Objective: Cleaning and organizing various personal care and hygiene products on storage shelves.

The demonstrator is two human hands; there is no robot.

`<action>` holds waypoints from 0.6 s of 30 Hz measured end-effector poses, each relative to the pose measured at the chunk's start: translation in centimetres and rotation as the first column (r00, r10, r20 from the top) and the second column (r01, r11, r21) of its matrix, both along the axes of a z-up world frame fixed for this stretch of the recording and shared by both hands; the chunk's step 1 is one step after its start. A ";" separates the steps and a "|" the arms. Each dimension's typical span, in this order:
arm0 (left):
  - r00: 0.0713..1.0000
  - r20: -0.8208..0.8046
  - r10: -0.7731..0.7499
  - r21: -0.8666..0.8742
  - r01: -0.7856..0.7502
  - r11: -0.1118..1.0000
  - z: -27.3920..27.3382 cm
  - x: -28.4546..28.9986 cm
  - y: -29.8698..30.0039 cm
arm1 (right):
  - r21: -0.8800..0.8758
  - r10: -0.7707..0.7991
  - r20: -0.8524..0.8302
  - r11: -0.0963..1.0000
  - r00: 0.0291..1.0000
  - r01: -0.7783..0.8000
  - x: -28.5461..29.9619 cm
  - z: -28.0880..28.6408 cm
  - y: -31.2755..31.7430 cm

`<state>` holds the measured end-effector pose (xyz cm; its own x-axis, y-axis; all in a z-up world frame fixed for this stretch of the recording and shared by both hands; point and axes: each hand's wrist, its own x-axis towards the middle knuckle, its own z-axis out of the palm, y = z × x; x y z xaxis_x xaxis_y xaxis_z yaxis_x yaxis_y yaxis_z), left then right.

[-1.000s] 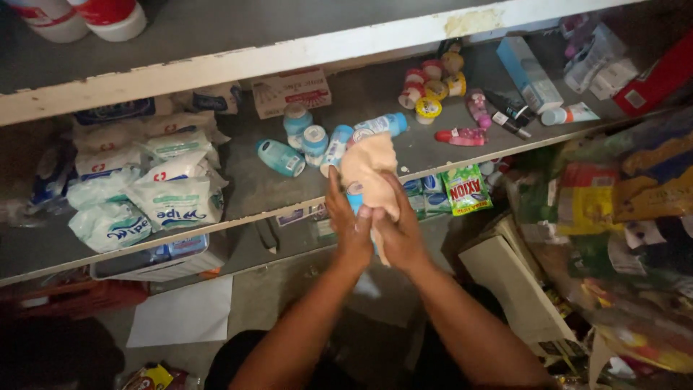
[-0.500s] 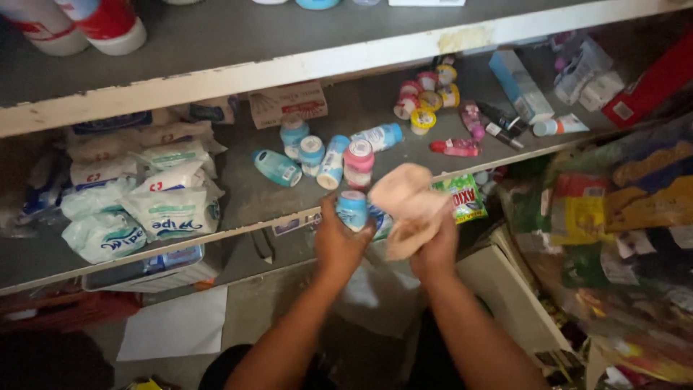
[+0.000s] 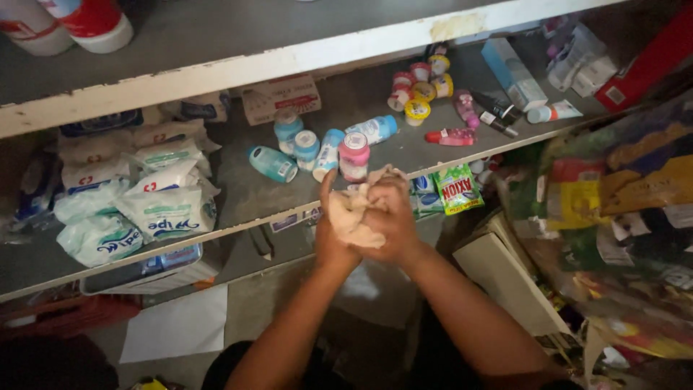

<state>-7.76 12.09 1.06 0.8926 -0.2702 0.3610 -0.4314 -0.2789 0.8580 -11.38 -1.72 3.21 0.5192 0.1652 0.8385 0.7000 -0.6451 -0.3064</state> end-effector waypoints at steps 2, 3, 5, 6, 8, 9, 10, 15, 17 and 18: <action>0.989 -0.139 -0.042 0.006 0.043 0.999 2.1 -0.7 0.8 | 0.013 -0.115 0.142 0.993 0.983 0.114 -0.1 0.1 -1.0; 0.989 -0.141 -0.039 0.009 0.041 0.999 2.6 -0.7 1.2 | 0.017 -0.112 0.140 0.994 0.984 0.111 -0.3 -1.3 -2.5; 0.986 0.089 0.139 -0.102 -0.129 0.986 3.7 -0.4 1.6 | 0.295 -0.320 -0.221 0.878 0.921 0.376 0.0 -3.7 -5.9; 0.985 0.092 0.149 -0.109 -0.139 0.984 2.9 -0.3 1.5 | 0.291 -0.312 -0.215 0.884 0.925 0.366 0.3 -5.8 -6.6; 0.989 -0.149 0.010 -0.236 -0.045 0.971 1.1 -0.2 1.1 | 0.898 0.414 -0.415 0.329 0.810 0.292 0.9 -10.0 -8.1; 0.989 -0.148 0.019 -0.242 -0.055 0.969 0.0 0.0 0.6 | 0.896 0.420 -0.416 0.337 0.806 0.287 0.3 -8.2 -4.9; 0.995 -0.095 -0.038 -0.220 0.016 0.975 -1.2 -0.1 0.2 | 0.929 0.534 -0.317 0.342 0.784 0.143 -0.7 -6.6 -1.5; 0.997 0.033 0.068 -0.089 -0.065 0.994 -1.6 0.4 -0.3 | 0.789 0.374 -0.350 0.612 0.859 0.055 0.3 -4.5 2.2; 0.997 0.070 0.025 0.185 -0.037 0.982 -2.2 -0.2 -0.8 | 0.804 0.410 -0.591 0.376 0.695 0.462 0.7 -4.5 0.8; 0.997 0.073 0.023 0.182 -0.036 0.983 -1.6 -0.3 -0.6 | 0.804 0.407 -0.590 0.378 0.698 0.459 0.8 -3.7 0.6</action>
<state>-8.08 11.48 -0.56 0.8753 -0.3110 0.3704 -0.4782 -0.4417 0.7591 -10.56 -1.09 -0.51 0.8991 -0.4240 -0.1088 0.0239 0.2957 -0.9550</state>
